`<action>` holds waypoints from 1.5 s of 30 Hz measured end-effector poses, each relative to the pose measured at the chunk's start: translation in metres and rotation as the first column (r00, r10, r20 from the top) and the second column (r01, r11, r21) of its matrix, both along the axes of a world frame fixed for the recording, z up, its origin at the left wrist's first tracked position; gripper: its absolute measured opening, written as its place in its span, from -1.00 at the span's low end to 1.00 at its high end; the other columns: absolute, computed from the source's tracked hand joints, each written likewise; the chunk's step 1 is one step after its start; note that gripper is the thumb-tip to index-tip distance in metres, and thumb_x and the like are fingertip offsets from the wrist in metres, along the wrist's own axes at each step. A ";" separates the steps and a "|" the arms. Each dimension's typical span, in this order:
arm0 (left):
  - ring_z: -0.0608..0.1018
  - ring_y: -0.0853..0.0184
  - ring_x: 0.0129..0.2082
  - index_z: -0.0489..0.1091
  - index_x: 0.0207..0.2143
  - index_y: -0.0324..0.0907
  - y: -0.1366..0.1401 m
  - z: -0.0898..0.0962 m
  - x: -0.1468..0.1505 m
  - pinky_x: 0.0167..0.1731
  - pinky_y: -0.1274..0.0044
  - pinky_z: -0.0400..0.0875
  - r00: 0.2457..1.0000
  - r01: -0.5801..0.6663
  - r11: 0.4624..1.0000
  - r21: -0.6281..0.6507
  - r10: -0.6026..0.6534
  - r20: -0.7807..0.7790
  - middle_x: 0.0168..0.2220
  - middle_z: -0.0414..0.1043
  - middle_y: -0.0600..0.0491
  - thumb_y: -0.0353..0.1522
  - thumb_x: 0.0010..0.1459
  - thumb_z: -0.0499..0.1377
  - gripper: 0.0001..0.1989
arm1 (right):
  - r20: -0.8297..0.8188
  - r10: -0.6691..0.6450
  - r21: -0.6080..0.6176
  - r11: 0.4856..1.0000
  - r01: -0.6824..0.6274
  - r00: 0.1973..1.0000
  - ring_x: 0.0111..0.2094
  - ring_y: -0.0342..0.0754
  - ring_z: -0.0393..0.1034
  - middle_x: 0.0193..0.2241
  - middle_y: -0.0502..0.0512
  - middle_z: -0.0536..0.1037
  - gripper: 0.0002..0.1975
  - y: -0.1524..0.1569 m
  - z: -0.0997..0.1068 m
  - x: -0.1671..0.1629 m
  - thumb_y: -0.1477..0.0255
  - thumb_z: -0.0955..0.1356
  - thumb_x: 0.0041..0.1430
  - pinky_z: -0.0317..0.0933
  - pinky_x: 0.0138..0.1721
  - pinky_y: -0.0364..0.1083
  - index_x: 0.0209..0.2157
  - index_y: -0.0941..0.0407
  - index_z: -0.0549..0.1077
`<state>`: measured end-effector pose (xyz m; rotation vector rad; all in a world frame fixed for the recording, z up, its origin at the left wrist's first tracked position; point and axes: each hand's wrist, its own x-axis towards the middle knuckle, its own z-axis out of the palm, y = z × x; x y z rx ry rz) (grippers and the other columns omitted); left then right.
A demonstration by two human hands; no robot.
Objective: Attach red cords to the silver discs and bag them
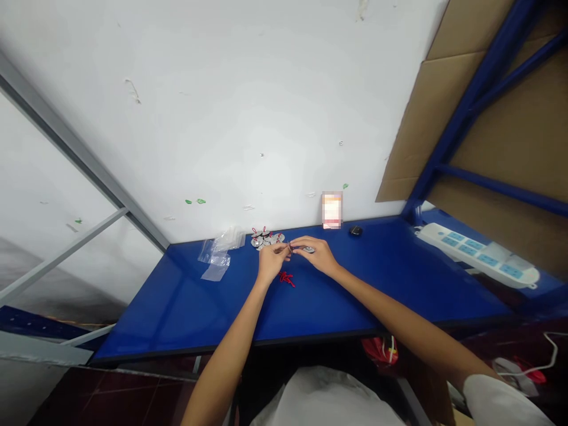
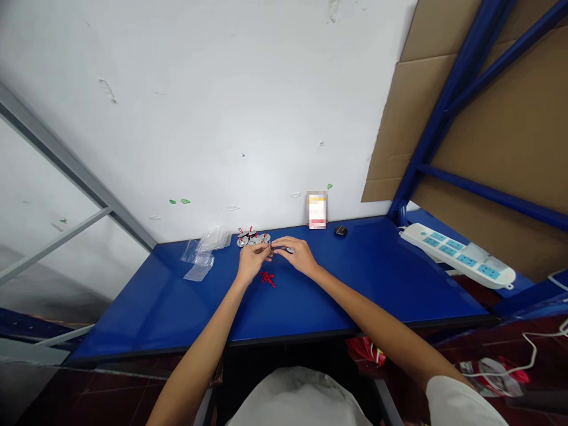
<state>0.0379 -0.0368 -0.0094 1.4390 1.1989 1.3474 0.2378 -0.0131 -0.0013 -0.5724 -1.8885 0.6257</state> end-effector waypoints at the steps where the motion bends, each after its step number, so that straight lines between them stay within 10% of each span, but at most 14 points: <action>1: 0.68 0.21 -0.36 0.69 -0.25 -0.20 0.000 0.000 0.000 -0.33 0.35 0.70 1.000 0.013 1.000 -0.010 -0.013 0.018 -0.37 0.64 -0.04 -0.10 0.17 0.40 -0.67 | -0.003 -0.001 0.001 1.000 0.001 1.000 -0.01 0.09 0.63 -0.05 0.14 0.72 -0.82 0.000 0.000 0.000 0.29 0.46 0.38 0.49 0.11 0.09 -0.05 -0.03 0.70; 45: 0.67 0.29 -0.35 0.44 -0.20 -0.18 -0.006 0.007 0.010 -0.26 0.44 0.60 0.961 0.135 0.991 0.000 -0.131 0.244 -0.33 0.63 0.03 -0.15 0.00 0.52 -0.54 | -0.126 0.127 -0.180 0.972 -0.149 0.984 -0.08 0.05 0.64 -0.12 0.13 0.71 -0.83 0.010 -0.004 0.008 0.22 0.51 0.29 0.55 -0.03 0.03 -0.22 0.00 0.72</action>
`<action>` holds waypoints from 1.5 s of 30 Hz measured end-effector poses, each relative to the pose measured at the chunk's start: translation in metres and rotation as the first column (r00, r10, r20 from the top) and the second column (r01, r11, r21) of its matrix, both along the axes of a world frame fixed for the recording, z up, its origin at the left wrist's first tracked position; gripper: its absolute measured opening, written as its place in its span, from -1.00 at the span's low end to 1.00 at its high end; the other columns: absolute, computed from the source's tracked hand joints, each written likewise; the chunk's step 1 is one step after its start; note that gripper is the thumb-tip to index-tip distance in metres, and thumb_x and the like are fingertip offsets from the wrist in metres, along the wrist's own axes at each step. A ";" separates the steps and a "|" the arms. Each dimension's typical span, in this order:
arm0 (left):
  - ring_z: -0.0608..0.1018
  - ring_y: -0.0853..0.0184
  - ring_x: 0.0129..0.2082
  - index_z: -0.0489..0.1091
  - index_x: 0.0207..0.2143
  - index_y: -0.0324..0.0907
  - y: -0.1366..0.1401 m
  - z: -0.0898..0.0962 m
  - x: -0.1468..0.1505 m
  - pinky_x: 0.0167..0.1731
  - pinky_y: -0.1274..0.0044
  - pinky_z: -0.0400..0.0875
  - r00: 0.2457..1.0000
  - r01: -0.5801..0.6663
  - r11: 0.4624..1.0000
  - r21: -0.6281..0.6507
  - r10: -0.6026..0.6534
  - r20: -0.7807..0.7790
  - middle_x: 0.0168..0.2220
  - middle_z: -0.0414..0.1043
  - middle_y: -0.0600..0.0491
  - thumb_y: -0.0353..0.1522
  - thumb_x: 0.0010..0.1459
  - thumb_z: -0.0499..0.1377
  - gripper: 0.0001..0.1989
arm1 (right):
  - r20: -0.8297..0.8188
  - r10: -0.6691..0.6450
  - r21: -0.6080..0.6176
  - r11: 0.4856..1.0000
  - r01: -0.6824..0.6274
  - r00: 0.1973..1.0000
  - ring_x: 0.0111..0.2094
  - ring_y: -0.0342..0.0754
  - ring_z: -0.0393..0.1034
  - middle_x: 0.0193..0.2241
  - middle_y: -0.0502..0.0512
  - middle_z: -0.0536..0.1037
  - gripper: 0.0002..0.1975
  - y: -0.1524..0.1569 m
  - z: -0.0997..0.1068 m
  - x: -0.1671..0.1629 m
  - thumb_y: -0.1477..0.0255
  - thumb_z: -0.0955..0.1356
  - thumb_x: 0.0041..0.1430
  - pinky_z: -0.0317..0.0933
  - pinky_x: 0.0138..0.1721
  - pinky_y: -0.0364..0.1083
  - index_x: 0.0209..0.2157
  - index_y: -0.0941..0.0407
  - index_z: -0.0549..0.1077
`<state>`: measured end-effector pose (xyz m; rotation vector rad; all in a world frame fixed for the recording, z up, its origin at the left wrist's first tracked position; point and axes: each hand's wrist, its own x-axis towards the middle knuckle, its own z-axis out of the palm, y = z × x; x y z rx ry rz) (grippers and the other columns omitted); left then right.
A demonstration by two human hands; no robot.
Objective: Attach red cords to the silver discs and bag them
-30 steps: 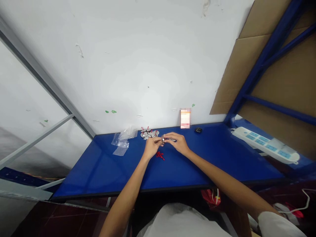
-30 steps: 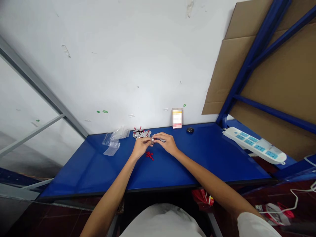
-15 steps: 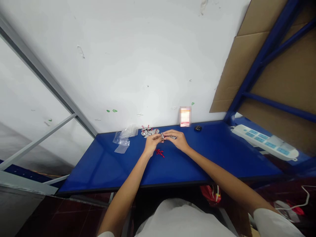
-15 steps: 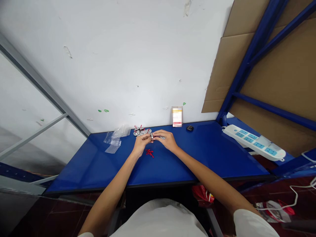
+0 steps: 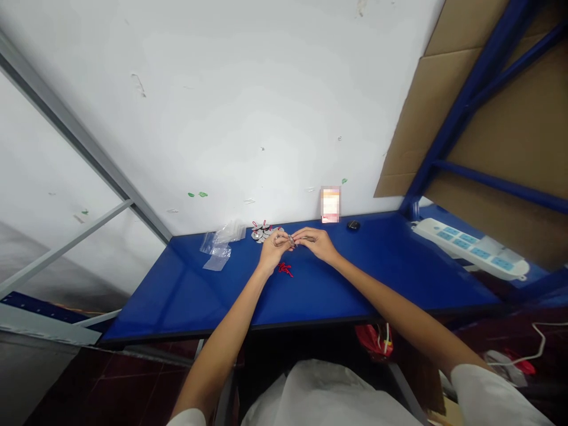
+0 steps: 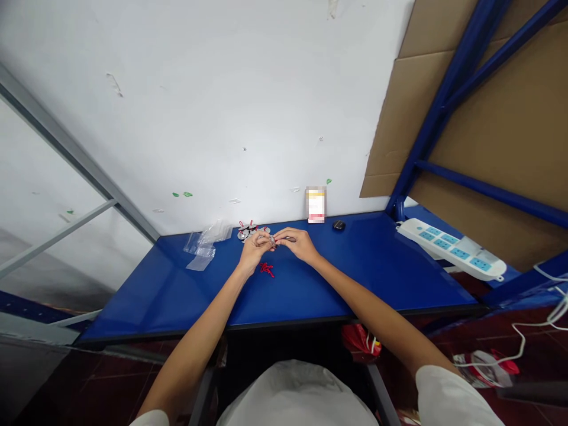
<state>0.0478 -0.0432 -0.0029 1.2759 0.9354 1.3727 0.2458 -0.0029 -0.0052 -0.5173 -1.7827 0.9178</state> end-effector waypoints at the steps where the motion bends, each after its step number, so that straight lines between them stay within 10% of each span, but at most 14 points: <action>1: 0.66 0.29 -0.34 0.43 -0.20 -0.18 0.000 0.000 0.000 -0.26 0.45 0.59 1.000 0.008 1.000 0.014 -0.008 -0.001 -0.34 0.62 0.04 -0.15 0.02 0.52 -0.55 | 0.002 0.004 -0.002 1.000 -0.004 1.000 -0.10 0.04 0.64 -0.13 0.13 0.70 -0.83 0.000 0.001 0.001 0.22 0.50 0.29 0.55 -0.04 0.03 -0.22 0.01 0.71; 19: 0.64 0.31 -0.34 0.43 -0.23 -0.18 0.001 -0.002 0.003 -0.34 0.51 0.53 0.992 -0.024 0.992 0.127 0.039 -0.116 -0.34 0.60 0.03 -0.21 0.15 0.43 -0.69 | 0.277 -0.167 0.245 0.965 0.099 0.946 -0.21 0.02 0.50 -0.24 0.12 0.60 -0.77 -0.002 0.001 0.003 0.28 0.31 0.50 0.37 -0.09 0.00 -0.15 0.06 0.58; 29: 0.64 0.28 -0.33 0.44 -0.25 -0.16 -0.001 -0.006 0.005 -0.45 0.55 0.50 0.967 -0.114 0.969 0.221 0.160 -0.200 -0.37 0.55 0.04 -0.32 0.19 0.35 -0.83 | 0.169 0.004 -0.073 0.997 0.008 0.986 -0.16 0.07 0.63 -0.20 0.12 0.71 -0.75 0.001 -0.001 0.004 0.18 0.46 0.31 0.49 -0.01 0.05 -0.16 0.06 0.67; 45: 0.64 0.28 -0.18 0.46 -0.13 -0.14 -0.011 0.013 -0.002 -0.23 0.48 0.51 0.797 -0.094 0.913 0.398 0.308 -0.519 -0.16 0.60 0.00 -0.40 0.29 0.22 -0.89 | 0.422 -0.274 0.318 0.937 0.142 0.864 -0.33 -0.07 0.47 -0.34 -0.01 0.60 -0.92 0.001 0.007 0.008 0.50 0.44 0.12 0.25 -0.26 -0.11 -0.33 0.07 0.48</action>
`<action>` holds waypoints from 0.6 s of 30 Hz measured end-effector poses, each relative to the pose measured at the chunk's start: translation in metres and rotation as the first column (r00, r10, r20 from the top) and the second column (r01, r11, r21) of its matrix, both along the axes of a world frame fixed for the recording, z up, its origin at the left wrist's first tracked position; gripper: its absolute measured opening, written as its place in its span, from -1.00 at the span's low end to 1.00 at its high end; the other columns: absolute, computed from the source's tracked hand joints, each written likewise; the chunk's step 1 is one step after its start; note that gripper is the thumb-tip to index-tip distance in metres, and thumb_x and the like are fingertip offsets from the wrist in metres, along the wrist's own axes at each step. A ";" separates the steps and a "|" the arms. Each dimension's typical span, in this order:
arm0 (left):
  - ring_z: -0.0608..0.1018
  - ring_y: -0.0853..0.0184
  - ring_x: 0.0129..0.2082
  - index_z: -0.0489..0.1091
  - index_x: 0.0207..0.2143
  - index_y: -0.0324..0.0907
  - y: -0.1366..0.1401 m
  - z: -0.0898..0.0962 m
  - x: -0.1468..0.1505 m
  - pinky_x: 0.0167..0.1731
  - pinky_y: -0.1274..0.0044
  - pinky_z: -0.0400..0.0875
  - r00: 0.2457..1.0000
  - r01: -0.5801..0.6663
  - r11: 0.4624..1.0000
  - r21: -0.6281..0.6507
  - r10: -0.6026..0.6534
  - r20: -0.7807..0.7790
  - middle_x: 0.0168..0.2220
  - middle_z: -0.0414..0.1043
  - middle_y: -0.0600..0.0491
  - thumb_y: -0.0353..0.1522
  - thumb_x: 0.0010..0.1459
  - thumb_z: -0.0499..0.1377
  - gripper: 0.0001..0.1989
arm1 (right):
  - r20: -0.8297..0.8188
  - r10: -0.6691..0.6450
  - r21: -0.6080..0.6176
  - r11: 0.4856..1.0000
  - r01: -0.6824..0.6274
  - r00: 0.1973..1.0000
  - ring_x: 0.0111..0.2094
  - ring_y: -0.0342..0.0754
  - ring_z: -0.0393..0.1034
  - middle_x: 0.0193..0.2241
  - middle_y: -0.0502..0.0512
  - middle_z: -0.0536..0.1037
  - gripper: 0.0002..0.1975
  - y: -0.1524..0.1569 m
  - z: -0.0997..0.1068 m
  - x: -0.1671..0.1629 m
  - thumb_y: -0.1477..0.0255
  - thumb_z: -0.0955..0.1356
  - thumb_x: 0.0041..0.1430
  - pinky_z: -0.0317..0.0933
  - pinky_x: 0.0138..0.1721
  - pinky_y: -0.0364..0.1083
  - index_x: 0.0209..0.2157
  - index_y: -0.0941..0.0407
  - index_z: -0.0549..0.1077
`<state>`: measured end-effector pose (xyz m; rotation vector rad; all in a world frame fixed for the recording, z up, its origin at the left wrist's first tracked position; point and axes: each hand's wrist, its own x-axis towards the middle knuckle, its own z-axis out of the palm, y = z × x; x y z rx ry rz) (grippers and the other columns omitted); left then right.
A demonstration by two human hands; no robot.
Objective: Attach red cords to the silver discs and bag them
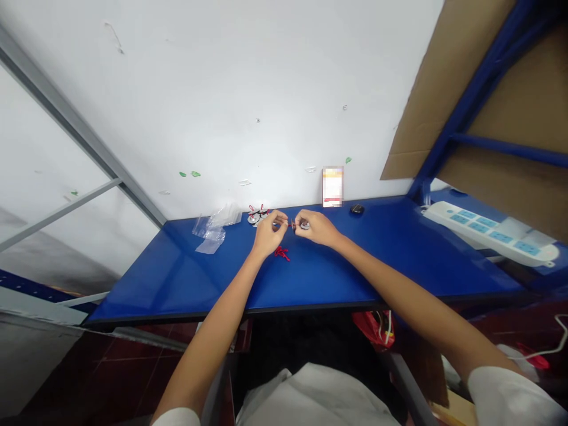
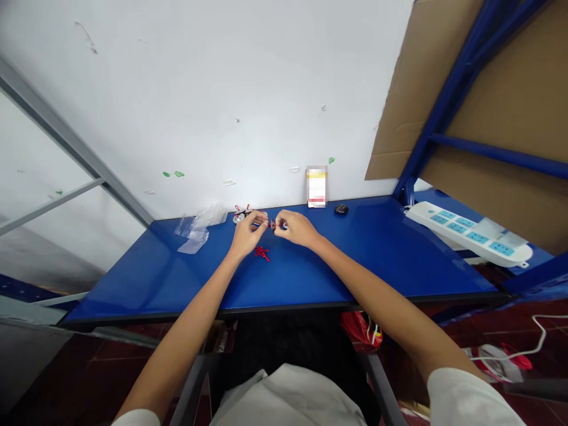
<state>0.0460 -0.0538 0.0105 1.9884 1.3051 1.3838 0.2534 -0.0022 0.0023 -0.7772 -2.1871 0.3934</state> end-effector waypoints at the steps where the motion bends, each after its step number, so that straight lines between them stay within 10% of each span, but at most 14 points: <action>1: 0.64 0.26 -0.15 0.46 -0.09 -0.14 -0.001 0.001 -0.001 -0.21 0.47 0.52 1.000 0.022 1.000 0.001 -0.022 -0.001 -0.11 0.60 -0.02 -0.40 0.28 0.22 -0.85 | 0.004 -0.007 -0.002 1.000 0.007 1.000 -0.33 -0.07 0.46 -0.35 -0.01 0.60 -0.92 -0.001 0.000 0.000 0.51 0.44 0.12 0.24 -0.27 -0.11 -0.33 0.07 0.48; 6: 0.59 0.15 0.06 0.44 0.20 -0.10 0.000 -0.002 -0.002 -0.12 0.40 0.59 0.976 0.217 0.976 -0.014 -0.217 -0.034 0.20 0.47 -0.14 -0.27 0.26 0.33 -0.53 | -0.079 0.061 -0.089 0.994 -0.068 0.995 -0.34 -0.04 0.51 -0.32 0.03 0.62 -0.94 0.001 -0.002 -0.001 0.43 0.45 0.14 0.34 -0.22 -0.09 -0.33 0.07 0.50; 18: 0.64 0.25 -0.08 0.56 0.03 -0.12 0.012 -0.010 -0.012 0.03 0.37 0.57 0.979 0.205 0.979 0.018 -0.205 -0.023 0.00 0.58 -0.05 -0.41 0.20 0.30 -0.68 | -0.334 0.070 -0.380 0.903 -0.202 0.940 -0.24 0.05 0.66 -0.33 0.07 0.71 -0.85 0.011 -0.004 -0.003 0.30 0.44 0.16 0.48 -0.09 -0.02 -0.31 0.09 0.54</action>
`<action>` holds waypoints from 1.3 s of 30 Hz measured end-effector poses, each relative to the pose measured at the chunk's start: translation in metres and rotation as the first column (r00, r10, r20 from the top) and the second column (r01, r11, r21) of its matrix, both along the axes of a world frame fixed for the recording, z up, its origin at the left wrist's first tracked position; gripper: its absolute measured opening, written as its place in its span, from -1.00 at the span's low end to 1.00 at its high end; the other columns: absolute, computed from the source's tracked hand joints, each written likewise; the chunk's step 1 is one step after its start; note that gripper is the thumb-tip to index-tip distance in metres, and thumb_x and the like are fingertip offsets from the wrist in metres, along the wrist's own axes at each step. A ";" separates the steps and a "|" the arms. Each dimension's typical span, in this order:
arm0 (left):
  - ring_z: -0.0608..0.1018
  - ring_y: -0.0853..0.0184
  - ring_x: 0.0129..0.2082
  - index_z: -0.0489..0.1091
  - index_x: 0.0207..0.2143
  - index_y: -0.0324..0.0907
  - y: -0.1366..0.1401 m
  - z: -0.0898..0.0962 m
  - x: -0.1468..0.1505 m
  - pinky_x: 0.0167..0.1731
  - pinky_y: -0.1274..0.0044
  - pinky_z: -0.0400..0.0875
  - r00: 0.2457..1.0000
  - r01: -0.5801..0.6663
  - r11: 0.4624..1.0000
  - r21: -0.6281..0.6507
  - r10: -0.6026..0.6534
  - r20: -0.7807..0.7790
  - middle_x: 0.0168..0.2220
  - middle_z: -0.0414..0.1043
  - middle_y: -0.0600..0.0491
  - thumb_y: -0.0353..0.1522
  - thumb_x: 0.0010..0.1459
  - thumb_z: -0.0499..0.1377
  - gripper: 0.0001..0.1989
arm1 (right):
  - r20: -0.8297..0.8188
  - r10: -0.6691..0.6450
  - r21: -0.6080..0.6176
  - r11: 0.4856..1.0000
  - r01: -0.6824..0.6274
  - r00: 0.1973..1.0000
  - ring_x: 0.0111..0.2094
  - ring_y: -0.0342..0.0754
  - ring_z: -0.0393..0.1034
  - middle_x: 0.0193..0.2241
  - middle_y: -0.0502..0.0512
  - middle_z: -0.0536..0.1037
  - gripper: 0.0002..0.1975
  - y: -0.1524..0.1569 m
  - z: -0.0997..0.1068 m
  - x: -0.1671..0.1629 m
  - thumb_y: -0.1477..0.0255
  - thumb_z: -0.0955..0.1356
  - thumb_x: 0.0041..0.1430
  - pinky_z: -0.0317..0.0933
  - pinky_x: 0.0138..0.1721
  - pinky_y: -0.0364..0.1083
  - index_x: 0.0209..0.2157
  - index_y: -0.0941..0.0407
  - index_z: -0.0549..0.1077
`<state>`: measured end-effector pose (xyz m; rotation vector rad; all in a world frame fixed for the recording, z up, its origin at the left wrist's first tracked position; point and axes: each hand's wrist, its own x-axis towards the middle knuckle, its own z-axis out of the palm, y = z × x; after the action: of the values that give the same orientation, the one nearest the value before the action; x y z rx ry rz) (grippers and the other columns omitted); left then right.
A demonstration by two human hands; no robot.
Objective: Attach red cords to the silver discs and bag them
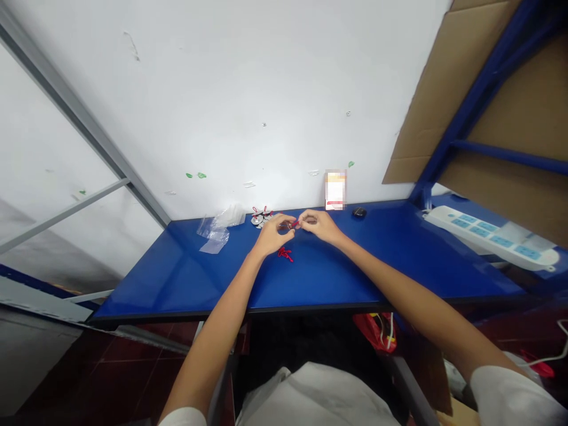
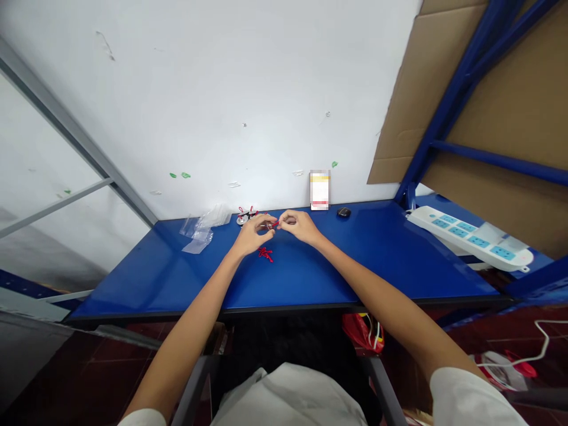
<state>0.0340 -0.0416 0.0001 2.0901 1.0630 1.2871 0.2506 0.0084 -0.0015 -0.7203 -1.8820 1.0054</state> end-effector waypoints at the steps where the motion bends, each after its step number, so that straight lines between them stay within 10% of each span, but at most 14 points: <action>1: 0.63 0.25 -0.09 0.57 0.01 -0.11 0.000 0.000 0.000 0.01 0.38 0.57 0.999 -0.024 0.999 0.022 0.025 -0.035 0.00 0.58 -0.04 -0.45 0.18 0.28 -0.66 | 0.008 -0.010 0.011 1.000 0.010 1.000 -0.23 0.05 0.66 -0.33 0.07 0.71 -0.86 -0.001 0.000 0.000 0.31 0.44 0.16 0.48 -0.09 -0.02 -0.31 0.09 0.54; 16: 0.57 0.13 0.01 0.68 -0.26 -0.05 0.009 0.007 -0.011 0.16 0.23 0.41 0.931 -0.208 0.956 0.206 0.259 -0.258 -0.09 0.58 -0.05 -0.33 0.28 0.33 -0.91 | 0.142 -0.118 0.330 0.942 0.065 0.983 -0.26 0.00 0.57 -0.27 0.07 0.67 -0.90 -0.011 0.006 -0.001 0.38 0.38 0.31 0.44 -0.12 -0.03 -0.24 0.05 0.56; 23: 0.63 0.17 -0.25 0.67 -0.23 -0.15 0.071 0.016 -0.071 -0.13 0.41 0.43 0.778 -0.592 0.806 -0.011 0.568 -0.267 -0.29 0.65 -0.05 -0.33 0.23 0.32 -0.87 | 0.209 -0.249 0.399 0.905 0.150 0.946 -0.20 0.05 0.58 -0.20 0.11 0.68 -0.86 -0.002 0.012 0.017 0.47 0.36 0.30 0.41 -0.09 0.01 -0.17 0.06 0.58; 30: 0.59 0.24 -0.27 0.63 -0.13 -0.13 0.057 0.027 -0.088 -0.15 0.47 0.39 0.711 -0.671 0.732 0.119 0.680 -0.179 -0.26 0.66 0.00 -0.22 0.34 0.17 -0.73 | 0.288 -0.299 0.422 0.892 0.160 0.910 -0.22 0.06 0.57 -0.22 0.10 0.69 -0.86 0.010 0.009 0.026 0.50 0.37 0.27 0.37 -0.16 -0.01 -0.23 0.05 0.60; 36: 0.59 0.24 -0.34 0.65 -0.30 -0.16 0.044 0.032 -0.084 -0.26 0.49 0.37 0.794 -0.544 0.837 0.059 0.536 -0.286 -0.38 0.63 0.02 -0.27 0.28 0.16 -0.73 | 0.390 -0.278 0.428 0.899 0.095 0.878 -0.16 0.10 0.56 -0.16 0.15 0.67 -0.87 0.022 0.003 0.040 0.43 0.44 0.23 0.39 -0.09 0.02 -0.19 0.05 0.66; 39: 0.60 0.24 -0.33 0.66 -0.33 -0.14 0.040 0.035 -0.080 -0.25 0.49 0.41 0.878 -0.321 0.943 -0.083 0.264 -0.399 -0.38 0.64 0.03 -0.23 0.24 0.22 -0.75 | 0.449 -0.210 0.412 0.911 0.007 0.868 -0.06 0.15 0.54 -0.09 0.15 0.66 -0.74 0.026 -0.002 0.047 0.33 0.53 0.16 0.39 -0.01 0.03 -0.09 0.02 0.69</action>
<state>-0.0458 -0.0019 0.0353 2.1763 1.6474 0.9019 0.2975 0.0348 -0.0031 -0.8755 -2.3513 0.3481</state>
